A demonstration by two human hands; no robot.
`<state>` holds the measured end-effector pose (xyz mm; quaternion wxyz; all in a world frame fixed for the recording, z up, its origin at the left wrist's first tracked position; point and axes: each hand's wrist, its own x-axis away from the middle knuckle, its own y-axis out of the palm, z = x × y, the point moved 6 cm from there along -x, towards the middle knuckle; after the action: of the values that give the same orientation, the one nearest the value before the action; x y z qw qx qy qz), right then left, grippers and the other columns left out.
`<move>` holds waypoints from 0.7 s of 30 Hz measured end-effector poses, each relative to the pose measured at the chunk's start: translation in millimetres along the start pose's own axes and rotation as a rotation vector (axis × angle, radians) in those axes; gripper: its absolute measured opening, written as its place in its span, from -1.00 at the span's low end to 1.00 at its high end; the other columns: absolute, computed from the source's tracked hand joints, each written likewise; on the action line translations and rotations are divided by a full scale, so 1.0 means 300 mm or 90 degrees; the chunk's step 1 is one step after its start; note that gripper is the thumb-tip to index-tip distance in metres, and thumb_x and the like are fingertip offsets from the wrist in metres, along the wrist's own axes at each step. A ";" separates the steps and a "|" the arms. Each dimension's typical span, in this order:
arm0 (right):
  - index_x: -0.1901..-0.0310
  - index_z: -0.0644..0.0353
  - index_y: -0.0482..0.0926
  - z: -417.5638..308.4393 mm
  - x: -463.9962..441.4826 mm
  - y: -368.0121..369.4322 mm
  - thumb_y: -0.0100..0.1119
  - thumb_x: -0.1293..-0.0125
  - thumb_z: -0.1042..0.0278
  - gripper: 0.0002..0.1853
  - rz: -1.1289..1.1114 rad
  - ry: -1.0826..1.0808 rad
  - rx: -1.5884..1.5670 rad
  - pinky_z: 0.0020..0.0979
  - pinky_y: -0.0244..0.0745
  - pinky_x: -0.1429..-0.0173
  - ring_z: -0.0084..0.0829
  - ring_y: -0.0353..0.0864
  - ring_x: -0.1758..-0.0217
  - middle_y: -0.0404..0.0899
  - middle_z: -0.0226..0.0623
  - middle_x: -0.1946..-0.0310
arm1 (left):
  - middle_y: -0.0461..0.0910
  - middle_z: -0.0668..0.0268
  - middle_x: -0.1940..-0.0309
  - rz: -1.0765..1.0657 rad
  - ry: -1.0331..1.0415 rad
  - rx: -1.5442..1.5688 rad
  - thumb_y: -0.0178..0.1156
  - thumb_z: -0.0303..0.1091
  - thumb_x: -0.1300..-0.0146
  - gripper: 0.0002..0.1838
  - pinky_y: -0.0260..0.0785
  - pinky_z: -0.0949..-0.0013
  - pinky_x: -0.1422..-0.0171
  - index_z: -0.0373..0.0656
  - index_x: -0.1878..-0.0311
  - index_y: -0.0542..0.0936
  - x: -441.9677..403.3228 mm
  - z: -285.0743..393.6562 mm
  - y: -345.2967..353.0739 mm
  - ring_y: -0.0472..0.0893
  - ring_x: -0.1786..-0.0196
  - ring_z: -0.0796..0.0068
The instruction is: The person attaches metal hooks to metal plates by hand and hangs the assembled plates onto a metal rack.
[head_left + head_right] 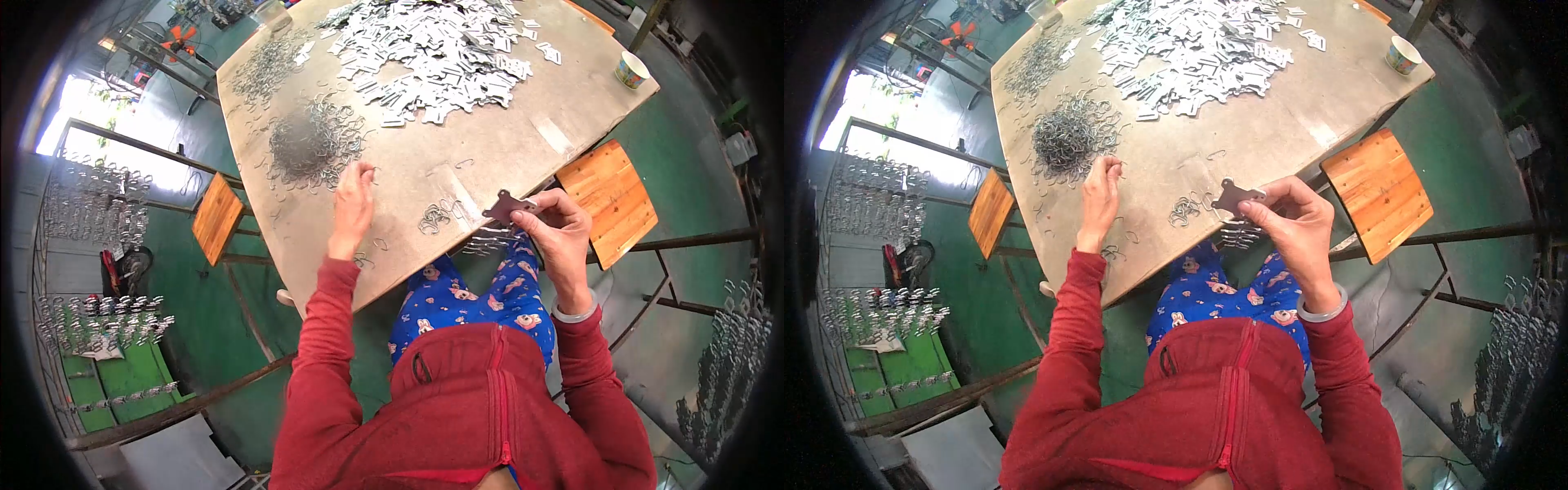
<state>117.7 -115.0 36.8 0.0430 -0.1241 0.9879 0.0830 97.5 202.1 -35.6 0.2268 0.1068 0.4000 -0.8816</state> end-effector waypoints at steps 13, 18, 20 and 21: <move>0.38 0.28 0.55 0.036 0.035 -0.030 0.32 -0.05 0.66 -0.87 0.029 0.013 -0.003 -0.65 0.40 0.31 -0.68 0.52 0.41 0.58 -0.43 0.48 | 0.60 0.32 0.27 -0.292 -0.245 0.773 0.16 -0.38 -0.29 -0.82 0.35 0.57 0.19 -0.29 0.14 0.56 0.128 0.558 0.130 0.48 0.33 0.64; 0.38 0.28 0.55 0.045 0.040 -0.032 0.32 -0.06 0.66 -0.87 0.038 -0.006 -0.001 -0.66 0.38 0.32 -0.70 0.51 0.41 0.59 -0.43 0.48 | 0.59 0.34 0.22 -0.278 -0.275 0.758 0.16 -0.37 -0.29 -0.82 0.33 0.55 0.10 -0.26 0.12 0.56 0.130 0.535 0.163 0.48 0.27 0.64; 0.38 0.28 0.56 0.034 0.040 -0.031 0.31 -0.06 0.66 -0.87 0.047 -0.023 0.013 -0.66 0.37 0.33 -0.71 0.50 0.42 0.59 -0.43 0.48 | 0.59 0.34 0.21 -0.259 -0.275 0.755 0.16 -0.36 -0.29 -0.81 0.34 0.53 0.08 -0.26 0.11 0.56 0.132 0.528 0.174 0.49 0.26 0.63; 0.38 0.28 0.56 0.031 0.040 -0.033 0.31 -0.06 0.66 -0.87 0.054 -0.031 0.021 -0.66 0.36 0.33 -0.71 0.50 0.42 0.59 -0.43 0.48 | 0.59 0.34 0.21 -0.261 -0.277 0.767 0.16 -0.36 -0.29 -0.81 0.35 0.53 0.07 -0.26 0.12 0.56 0.133 0.530 0.179 0.49 0.25 0.63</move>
<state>109.2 -125.7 24.9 0.0655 -0.0795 0.9921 0.0715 87.7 38.9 18.8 0.0309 -0.0432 -0.2044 -0.9774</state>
